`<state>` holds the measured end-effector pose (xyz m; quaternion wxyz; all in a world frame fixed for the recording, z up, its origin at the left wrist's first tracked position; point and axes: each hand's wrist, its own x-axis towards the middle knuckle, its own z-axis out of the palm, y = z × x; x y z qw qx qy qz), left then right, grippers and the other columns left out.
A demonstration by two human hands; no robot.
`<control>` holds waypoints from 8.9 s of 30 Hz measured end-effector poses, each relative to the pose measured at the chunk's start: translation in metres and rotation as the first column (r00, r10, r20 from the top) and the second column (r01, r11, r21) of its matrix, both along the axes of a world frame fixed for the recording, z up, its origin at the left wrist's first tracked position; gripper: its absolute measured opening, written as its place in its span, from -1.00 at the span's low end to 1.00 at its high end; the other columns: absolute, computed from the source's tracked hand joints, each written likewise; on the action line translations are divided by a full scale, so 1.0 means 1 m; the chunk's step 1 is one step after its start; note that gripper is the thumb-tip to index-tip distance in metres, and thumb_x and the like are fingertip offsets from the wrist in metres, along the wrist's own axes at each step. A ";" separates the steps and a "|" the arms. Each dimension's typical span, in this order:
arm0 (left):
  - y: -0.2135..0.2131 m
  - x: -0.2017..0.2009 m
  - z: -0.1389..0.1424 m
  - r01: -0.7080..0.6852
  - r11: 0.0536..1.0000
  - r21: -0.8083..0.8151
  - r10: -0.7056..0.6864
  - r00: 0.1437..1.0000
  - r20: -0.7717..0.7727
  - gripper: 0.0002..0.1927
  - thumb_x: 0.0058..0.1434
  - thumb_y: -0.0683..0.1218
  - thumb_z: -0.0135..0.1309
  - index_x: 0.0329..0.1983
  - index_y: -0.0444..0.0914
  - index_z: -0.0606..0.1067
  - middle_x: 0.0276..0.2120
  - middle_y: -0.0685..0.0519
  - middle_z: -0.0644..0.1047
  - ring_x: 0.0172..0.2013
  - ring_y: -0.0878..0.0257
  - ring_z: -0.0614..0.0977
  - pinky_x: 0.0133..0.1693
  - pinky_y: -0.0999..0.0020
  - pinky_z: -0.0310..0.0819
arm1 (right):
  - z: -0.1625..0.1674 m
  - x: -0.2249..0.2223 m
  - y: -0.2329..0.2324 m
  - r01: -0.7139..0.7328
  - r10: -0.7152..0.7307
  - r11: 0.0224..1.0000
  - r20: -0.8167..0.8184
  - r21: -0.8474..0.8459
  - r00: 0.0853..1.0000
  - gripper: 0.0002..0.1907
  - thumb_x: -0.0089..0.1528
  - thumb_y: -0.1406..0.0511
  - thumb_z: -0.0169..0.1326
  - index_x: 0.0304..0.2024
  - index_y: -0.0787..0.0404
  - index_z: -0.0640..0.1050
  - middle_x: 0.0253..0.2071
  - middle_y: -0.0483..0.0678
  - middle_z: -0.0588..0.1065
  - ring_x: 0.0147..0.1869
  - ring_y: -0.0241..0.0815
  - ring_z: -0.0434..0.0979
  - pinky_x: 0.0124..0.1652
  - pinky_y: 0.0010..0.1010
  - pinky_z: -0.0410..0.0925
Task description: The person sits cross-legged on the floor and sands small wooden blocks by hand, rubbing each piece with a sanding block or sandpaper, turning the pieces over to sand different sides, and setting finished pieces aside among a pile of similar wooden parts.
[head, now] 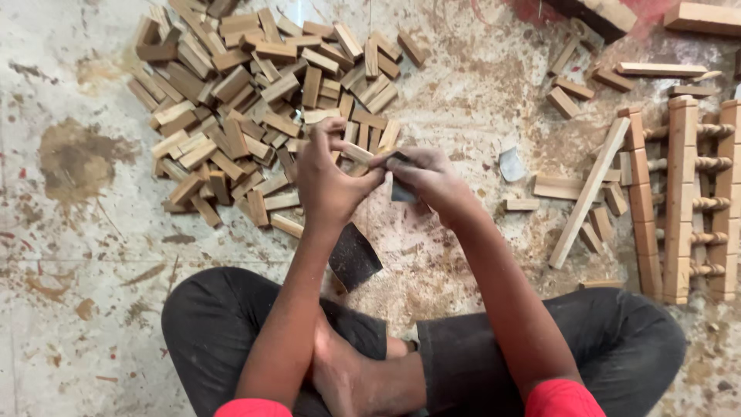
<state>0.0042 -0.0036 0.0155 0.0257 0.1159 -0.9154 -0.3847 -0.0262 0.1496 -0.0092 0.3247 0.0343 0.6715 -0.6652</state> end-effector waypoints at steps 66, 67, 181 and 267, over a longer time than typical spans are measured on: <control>0.004 0.007 -0.028 0.297 0.875 0.382 -0.202 0.942 -0.269 0.00 -0.05 0.05 0.47 0.42 -0.02 0.19 -0.05 0.03 0.44 -0.07 0.24 0.58 -0.05 0.31 0.66 | 0.022 0.017 -0.010 0.181 -0.186 0.977 -0.043 -0.114 0.982 -0.30 0.34 0.41 -0.12 0.50 0.23 -0.03 0.28 0.27 0.37 0.16 -0.01 0.57 0.13 -0.22 0.45; 0.003 0.006 -0.027 0.284 0.897 0.338 -0.168 0.927 -0.335 -0.01 -0.06 0.02 0.48 0.41 -0.02 0.19 -0.08 0.02 0.45 -0.08 0.23 0.58 -0.05 0.31 0.68 | 0.018 0.016 -0.009 0.179 -0.189 0.972 -0.054 -0.155 0.981 -0.32 0.35 0.41 -0.13 0.50 0.27 0.00 0.29 0.28 0.37 0.17 -0.01 0.58 0.15 -0.24 0.45; -0.016 -0.010 -0.035 0.054 0.940 0.336 -0.073 0.996 0.043 -0.07 -0.13 0.10 0.48 0.27 -0.19 0.29 -0.11 -0.04 0.55 -0.10 0.18 0.62 -0.08 0.28 0.58 | 0.004 -0.002 0.001 0.137 -0.131 0.988 -0.083 0.075 0.988 -0.81 0.30 0.32 0.02 -0.13 0.30 0.57 -0.43 -0.09 0.58 -0.43 -0.40 0.59 -0.45 -0.59 0.42; -0.008 -0.005 -0.040 -0.104 -0.036 0.994 -0.067 0.993 0.102 0.13 -0.09 -0.04 0.49 0.44 -0.40 0.08 -0.10 -0.05 0.45 -0.10 0.22 0.49 0.07 0.31 0.38 | 0.019 0.021 -0.020 0.385 -0.186 0.905 -0.646 0.181 0.741 -0.91 0.37 0.45 0.09 -0.26 0.25 0.55 -0.32 -0.04 0.64 -0.54 -0.32 0.43 -0.57 -0.47 0.34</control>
